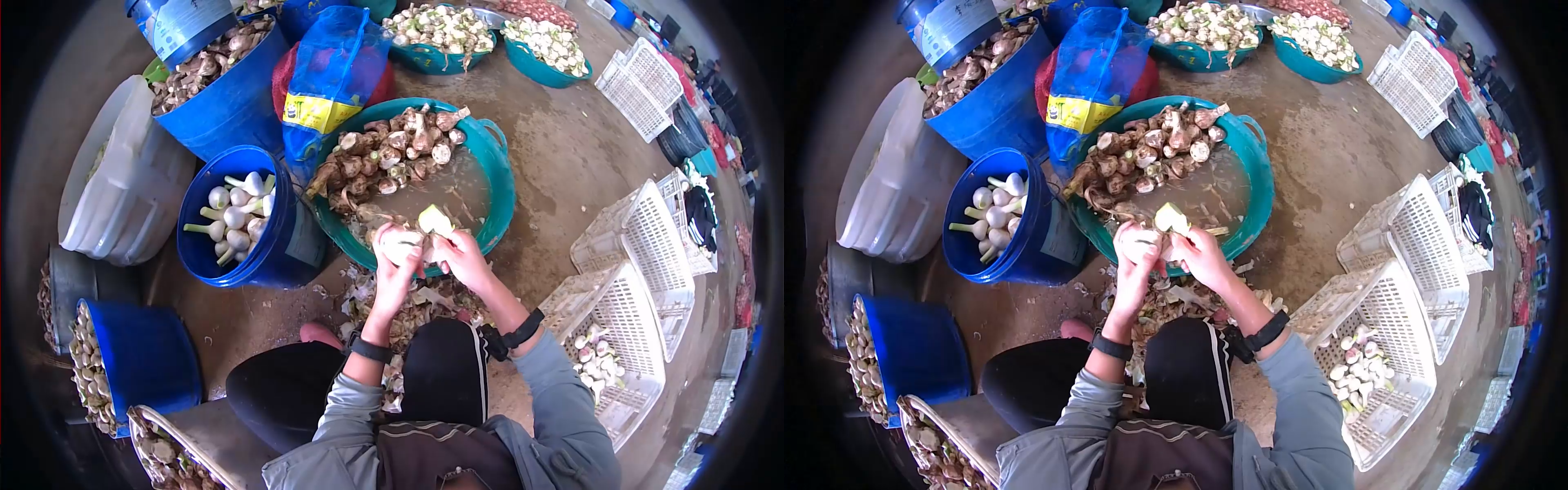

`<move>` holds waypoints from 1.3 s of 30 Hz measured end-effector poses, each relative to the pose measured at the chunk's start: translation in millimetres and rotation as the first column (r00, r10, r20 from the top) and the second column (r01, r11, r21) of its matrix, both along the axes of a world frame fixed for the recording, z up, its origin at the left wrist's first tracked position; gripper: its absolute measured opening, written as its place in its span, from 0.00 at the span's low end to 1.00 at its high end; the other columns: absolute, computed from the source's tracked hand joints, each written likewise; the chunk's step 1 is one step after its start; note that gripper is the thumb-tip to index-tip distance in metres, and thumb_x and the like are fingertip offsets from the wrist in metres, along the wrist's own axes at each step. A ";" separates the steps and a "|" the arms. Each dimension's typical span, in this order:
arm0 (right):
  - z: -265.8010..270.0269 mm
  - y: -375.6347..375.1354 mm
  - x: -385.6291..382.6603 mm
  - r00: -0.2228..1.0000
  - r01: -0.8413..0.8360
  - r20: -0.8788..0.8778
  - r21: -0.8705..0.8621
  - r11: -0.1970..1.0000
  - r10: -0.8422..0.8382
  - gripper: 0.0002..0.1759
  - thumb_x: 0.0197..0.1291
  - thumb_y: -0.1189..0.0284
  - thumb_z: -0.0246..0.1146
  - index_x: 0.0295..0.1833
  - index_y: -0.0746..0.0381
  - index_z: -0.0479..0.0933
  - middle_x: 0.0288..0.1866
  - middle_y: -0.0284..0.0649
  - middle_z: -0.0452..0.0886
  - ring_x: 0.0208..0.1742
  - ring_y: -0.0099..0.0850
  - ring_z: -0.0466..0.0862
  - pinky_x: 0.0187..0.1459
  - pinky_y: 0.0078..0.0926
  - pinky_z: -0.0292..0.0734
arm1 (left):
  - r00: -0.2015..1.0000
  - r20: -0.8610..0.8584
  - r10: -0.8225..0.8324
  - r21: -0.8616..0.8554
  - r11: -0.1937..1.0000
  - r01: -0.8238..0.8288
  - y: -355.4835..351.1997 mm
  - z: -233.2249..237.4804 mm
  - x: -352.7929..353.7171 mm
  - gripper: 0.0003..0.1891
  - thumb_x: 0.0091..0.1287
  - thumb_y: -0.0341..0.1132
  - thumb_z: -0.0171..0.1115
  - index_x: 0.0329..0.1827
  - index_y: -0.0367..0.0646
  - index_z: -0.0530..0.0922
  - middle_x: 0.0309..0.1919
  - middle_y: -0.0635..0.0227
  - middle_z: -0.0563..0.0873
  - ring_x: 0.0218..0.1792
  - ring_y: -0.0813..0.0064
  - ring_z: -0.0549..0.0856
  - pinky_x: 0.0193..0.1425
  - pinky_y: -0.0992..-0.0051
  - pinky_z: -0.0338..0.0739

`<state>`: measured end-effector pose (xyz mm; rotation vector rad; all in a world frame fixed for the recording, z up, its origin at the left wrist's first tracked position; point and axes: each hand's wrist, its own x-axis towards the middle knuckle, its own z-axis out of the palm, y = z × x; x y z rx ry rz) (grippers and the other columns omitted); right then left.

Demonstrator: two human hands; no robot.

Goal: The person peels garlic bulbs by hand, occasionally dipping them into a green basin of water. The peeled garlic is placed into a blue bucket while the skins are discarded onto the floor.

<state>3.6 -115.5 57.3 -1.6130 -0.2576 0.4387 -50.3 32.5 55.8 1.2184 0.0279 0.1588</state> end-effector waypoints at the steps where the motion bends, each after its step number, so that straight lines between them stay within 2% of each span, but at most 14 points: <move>1: 4.0 -1.8 -0.1 0.910 0.058 0.415 -0.154 0.986 0.011 0.09 0.67 0.72 0.53 0.42 0.66 0.76 0.28 0.30 0.74 0.24 0.18 0.71 0.26 0.18 0.67 | 0.994 -0.100 -0.043 -0.205 0.979 0.022 0.7 -1.3 0.8 0.26 0.69 0.42 0.55 0.63 0.41 0.56 0.43 0.64 0.74 0.29 0.79 0.77 0.31 0.80 0.76; 4: -24.0 -13.6 13.5 0.995 -0.016 0.097 0.044 0.999 0.012 0.09 0.65 0.72 0.55 0.44 0.66 0.76 0.30 0.29 0.76 0.27 0.19 0.70 0.29 0.19 0.66 | 0.866 -0.295 -0.404 -0.499 0.838 0.221 8.4 -16.7 4.9 0.20 0.71 0.49 0.49 0.55 0.43 0.65 0.32 0.71 0.78 0.24 0.81 0.76 0.27 0.81 0.75; 8: -24.7 -12.0 4.4 0.978 0.034 -0.210 0.195 0.980 0.008 0.11 0.65 0.72 0.56 0.50 0.65 0.74 0.34 0.31 0.78 0.25 0.19 0.72 0.25 0.18 0.67 | 0.903 -0.320 -0.287 0.082 0.941 0.328 -4.6 -3.5 3.3 0.28 0.64 0.51 0.60 0.59 0.40 0.66 0.39 0.65 0.81 0.35 0.77 0.80 0.44 0.75 0.77; 10: -24.5 -16.3 -0.3 0.972 0.021 -0.230 0.286 0.958 0.047 0.13 0.66 0.72 0.54 0.54 0.65 0.71 0.33 0.33 0.77 0.23 0.19 0.72 0.21 0.18 0.66 | 0.983 0.094 0.161 0.397 0.899 -0.185 -10.6 -10.0 0.2 0.42 0.58 0.47 0.66 0.67 0.39 0.51 0.42 0.59 0.81 0.43 0.66 0.83 0.51 0.71 0.77; 12: -19.7 -15.8 -4.1 0.981 0.010 -0.186 0.365 0.931 0.063 0.13 0.67 0.72 0.52 0.55 0.65 0.69 0.32 0.34 0.76 0.23 0.20 0.72 0.19 0.19 0.65 | 0.963 0.254 0.089 0.586 0.778 -0.227 -0.6 -2.4 0.5 0.38 0.58 0.44 0.65 0.64 0.40 0.53 0.41 0.57 0.80 0.40 0.66 0.83 0.47 0.71 0.78; 14: -9.0 -17.3 -6.2 0.971 -0.016 -0.203 0.468 0.884 0.125 0.14 0.68 0.70 0.51 0.55 0.64 0.68 0.32 0.34 0.75 0.23 0.20 0.72 0.20 0.17 0.64 | 0.971 -0.095 -0.221 0.027 0.974 0.225 9.3 4.0 4.1 0.34 0.59 0.48 0.63 0.62 0.43 0.57 0.37 0.61 0.80 0.25 0.74 0.81 0.29 0.77 0.78; 16: -2.5 -20.7 -9.1 0.931 0.063 -0.334 0.548 0.834 0.150 0.13 0.69 0.68 0.51 0.55 0.63 0.68 0.33 0.34 0.75 0.25 0.21 0.73 0.22 0.18 0.65 | 0.785 -0.175 -0.594 -0.511 0.736 0.444 22.1 -4.8 12.2 0.28 0.64 0.59 0.54 0.53 0.43 0.68 0.35 0.66 0.80 0.20 0.79 0.80 0.23 0.79 0.79; 20: -45.8 -29.1 6.8 0.973 0.176 -0.221 0.497 0.850 -0.071 0.12 0.69 0.68 0.51 0.51 0.63 0.72 0.39 0.37 0.78 0.34 0.24 0.77 0.32 0.22 0.70 | 0.845 -0.458 -0.274 -0.036 0.956 0.291 15.7 20.2 1.7 0.39 0.63 0.60 0.55 0.65 0.41 0.54 0.33 0.62 0.81 0.20 0.75 0.81 0.26 0.79 0.81; 22: -17.7 -10.5 -9.8 0.982 0.184 0.027 0.092 0.979 -0.188 0.12 0.69 0.69 0.51 0.50 0.65 0.74 0.42 0.38 0.79 0.39 0.26 0.78 0.38 0.24 0.72 | 0.875 -0.417 -0.245 0.067 0.952 0.298 -6.1 4.9 -2.3 0.41 0.60 0.56 0.63 0.63 0.39 0.52 0.39 0.61 0.81 0.25 0.78 0.82 0.25 0.81 0.80; 24: -24.1 4.8 -9.5 0.892 0.084 0.428 0.165 0.983 -0.148 0.12 0.68 0.69 0.51 0.49 0.66 0.75 0.42 0.37 0.80 0.40 0.25 0.79 0.40 0.23 0.72 | 0.975 -0.207 -0.080 0.088 0.991 0.100 -14.3 -12.6 -1.4 0.36 0.61 0.45 0.66 0.61 0.39 0.52 0.40 0.65 0.80 0.32 0.81 0.81 0.32 0.83 0.79; 32: 4.1 -14.6 4.7 0.819 0.424 -0.573 0.575 0.700 -0.025 0.13 0.71 0.68 0.46 0.47 0.62 0.73 0.40 0.35 0.79 0.39 0.25 0.80 0.45 0.27 0.76 | 0.879 -0.079 -0.469 0.151 0.866 0.476 17.2 10.1 8.5 0.29 0.61 0.36 0.66 0.63 0.40 0.65 0.48 0.68 0.77 0.51 0.75 0.75 0.60 0.73 0.69; 36: -8.8 -13.9 7.9 0.794 0.511 -0.600 0.575 0.639 -0.095 0.11 0.69 0.68 0.48 0.45 0.64 0.72 0.38 0.36 0.78 0.38 0.26 0.79 0.46 0.28 0.76 | 0.977 -0.171 -0.130 -0.396 0.917 0.052 3.7 -21.5 17.0 0.17 0.70 0.35 0.53 0.60 0.42 0.69 0.50 0.66 0.79 0.53 0.70 0.78 0.59 0.70 0.72; 38: 3.2 -25.6 3.2 0.924 0.027 -0.197 0.889 0.456 0.329 0.10 0.63 0.69 0.53 0.44 0.65 0.71 0.37 0.36 0.77 0.38 0.27 0.79 0.47 0.28 0.76 | 0.920 -0.329 -0.211 -0.547 0.837 -0.003 0.5 -28.2 19.3 0.14 0.71 0.36 0.49 0.57 0.43 0.70 0.50 0.63 0.80 0.53 0.68 0.78 0.56 0.67 0.75; 39: 13.5 -31.4 -4.1 0.935 0.176 -0.310 0.827 0.535 0.172 0.12 0.55 0.71 0.57 0.43 0.65 0.69 0.36 0.36 0.75 0.38 0.26 0.78 0.47 0.28 0.76 | 0.877 -0.420 -0.235 -0.638 0.763 -0.101 -6.3 -29.2 20.3 0.14 0.72 0.38 0.45 0.54 0.42 0.70 0.50 0.58 0.79 0.54 0.64 0.78 0.57 0.60 0.75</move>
